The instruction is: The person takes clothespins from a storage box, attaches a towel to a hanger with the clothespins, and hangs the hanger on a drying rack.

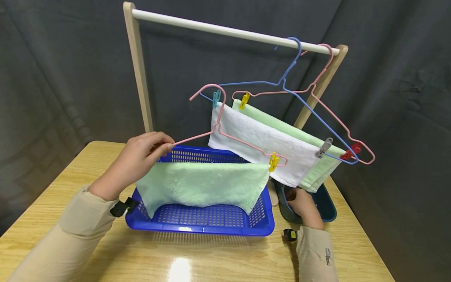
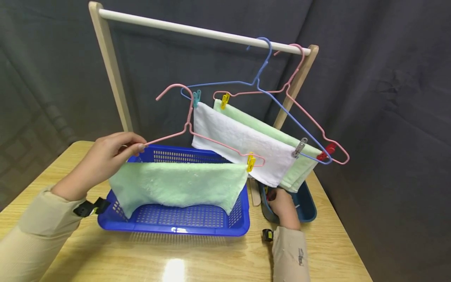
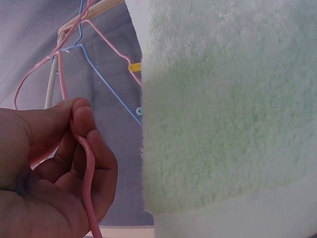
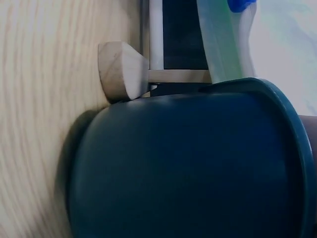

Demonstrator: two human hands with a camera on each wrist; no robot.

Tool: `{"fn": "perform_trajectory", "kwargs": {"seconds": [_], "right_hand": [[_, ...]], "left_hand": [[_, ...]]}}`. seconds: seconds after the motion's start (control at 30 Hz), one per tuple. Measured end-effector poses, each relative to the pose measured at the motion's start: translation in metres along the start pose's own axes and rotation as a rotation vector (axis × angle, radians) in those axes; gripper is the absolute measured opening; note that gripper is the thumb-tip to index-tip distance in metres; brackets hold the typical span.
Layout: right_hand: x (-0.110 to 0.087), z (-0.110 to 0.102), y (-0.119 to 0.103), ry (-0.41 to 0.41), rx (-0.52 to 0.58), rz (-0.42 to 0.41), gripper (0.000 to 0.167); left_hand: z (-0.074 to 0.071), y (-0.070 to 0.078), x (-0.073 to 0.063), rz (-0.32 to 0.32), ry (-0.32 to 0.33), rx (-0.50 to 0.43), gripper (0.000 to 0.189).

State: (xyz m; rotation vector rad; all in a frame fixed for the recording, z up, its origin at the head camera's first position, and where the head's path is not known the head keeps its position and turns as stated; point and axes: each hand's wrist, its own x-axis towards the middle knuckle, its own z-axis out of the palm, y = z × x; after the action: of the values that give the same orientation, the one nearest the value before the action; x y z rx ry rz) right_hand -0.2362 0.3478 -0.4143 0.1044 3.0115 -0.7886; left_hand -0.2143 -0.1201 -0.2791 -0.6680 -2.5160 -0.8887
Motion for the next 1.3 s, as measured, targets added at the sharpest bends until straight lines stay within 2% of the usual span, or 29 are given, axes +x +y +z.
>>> {"fn": "perform_trajectory", "kwargs": {"seconds": [0.2,0.43,0.57,0.97,1.3], "right_hand": [[0.002,0.001,0.001,0.003,-0.002,-0.009,0.022],[0.001,-0.004,0.000,-0.028,-0.042,0.086,0.019],[-0.001,-0.005,-0.001,-0.037,-0.051,0.104,0.015],[-0.003,-0.007,-0.004,-0.023,-0.066,0.081,0.019],[-0.007,-0.011,-0.010,0.029,-0.009,0.063,0.017]], "left_hand": [[0.001,0.001,0.000,0.006,0.004,0.006,0.014],[0.001,0.002,0.001,0.001,-0.003,0.006,0.014],[0.001,0.002,0.001,0.002,-0.004,0.009,0.014],[0.002,0.001,0.001,-0.001,-0.003,0.009,0.013],[0.001,0.000,0.001,-0.027,-0.019,0.000,0.017]]}}
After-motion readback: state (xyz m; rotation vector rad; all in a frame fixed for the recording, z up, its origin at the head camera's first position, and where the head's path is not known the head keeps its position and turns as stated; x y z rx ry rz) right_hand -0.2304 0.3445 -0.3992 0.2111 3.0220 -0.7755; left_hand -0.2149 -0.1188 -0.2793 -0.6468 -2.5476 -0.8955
